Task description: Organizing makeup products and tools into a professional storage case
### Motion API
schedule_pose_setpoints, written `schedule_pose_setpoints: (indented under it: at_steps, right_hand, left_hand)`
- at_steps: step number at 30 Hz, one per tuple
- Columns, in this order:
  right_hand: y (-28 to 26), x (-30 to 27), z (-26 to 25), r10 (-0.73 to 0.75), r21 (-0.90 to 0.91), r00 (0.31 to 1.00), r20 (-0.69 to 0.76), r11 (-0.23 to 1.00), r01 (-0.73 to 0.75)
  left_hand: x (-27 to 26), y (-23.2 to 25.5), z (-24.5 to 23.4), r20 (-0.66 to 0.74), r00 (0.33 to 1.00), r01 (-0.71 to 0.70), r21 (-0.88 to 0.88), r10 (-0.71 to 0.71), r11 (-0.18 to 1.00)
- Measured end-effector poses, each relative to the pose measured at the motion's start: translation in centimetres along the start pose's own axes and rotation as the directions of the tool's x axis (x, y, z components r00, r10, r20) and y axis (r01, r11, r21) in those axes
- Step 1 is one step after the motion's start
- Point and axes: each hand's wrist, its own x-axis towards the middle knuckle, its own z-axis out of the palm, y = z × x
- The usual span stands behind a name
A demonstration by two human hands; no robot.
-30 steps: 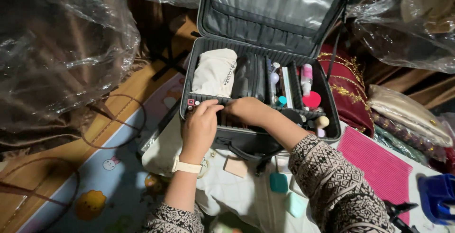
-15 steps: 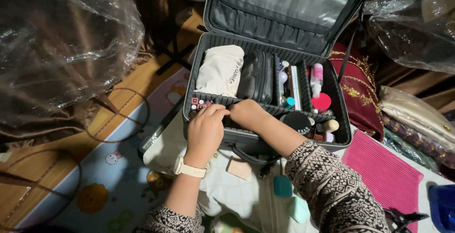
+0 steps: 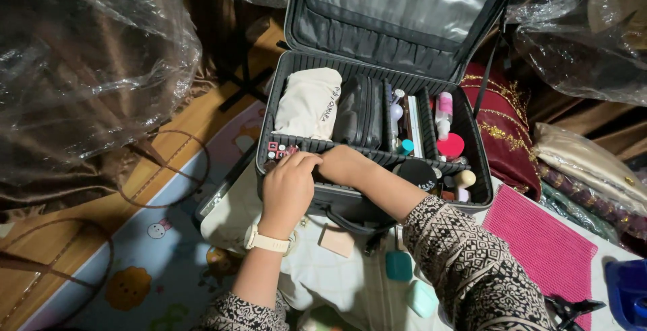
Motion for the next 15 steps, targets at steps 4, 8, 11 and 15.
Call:
schedule_pose_setpoints:
  at_steps: [4,8,11,15]
  right_hand:
    - [0.1,-0.5,0.2,0.004,0.017,1.000,0.011,1.000,-0.004]
    - [-1.8,0.3,-8.0,-0.040,-0.028,0.999,0.000,0.999,0.040]
    - [-2.8,-0.2,-12.2,0.040,0.047,0.999,0.011,0.998,-0.040]
    - [-3.3,-1.7,-16.0,0.214,0.257,0.977,0.018,0.943,-0.212]
  left_hand:
    - [0.0,0.0,-0.2,-0.012,1.000,-0.004,0.025,0.004,1.000]
    - [0.0,-0.1,0.0,-0.028,1.000,-0.013,0.016,0.014,1.000]
    - [0.0,-0.3,0.3,-0.023,1.000,-0.011,0.022,0.012,1.000]
    - [0.1,0.1,-0.4,-0.016,1.000,0.026,-0.010,-0.026,1.000]
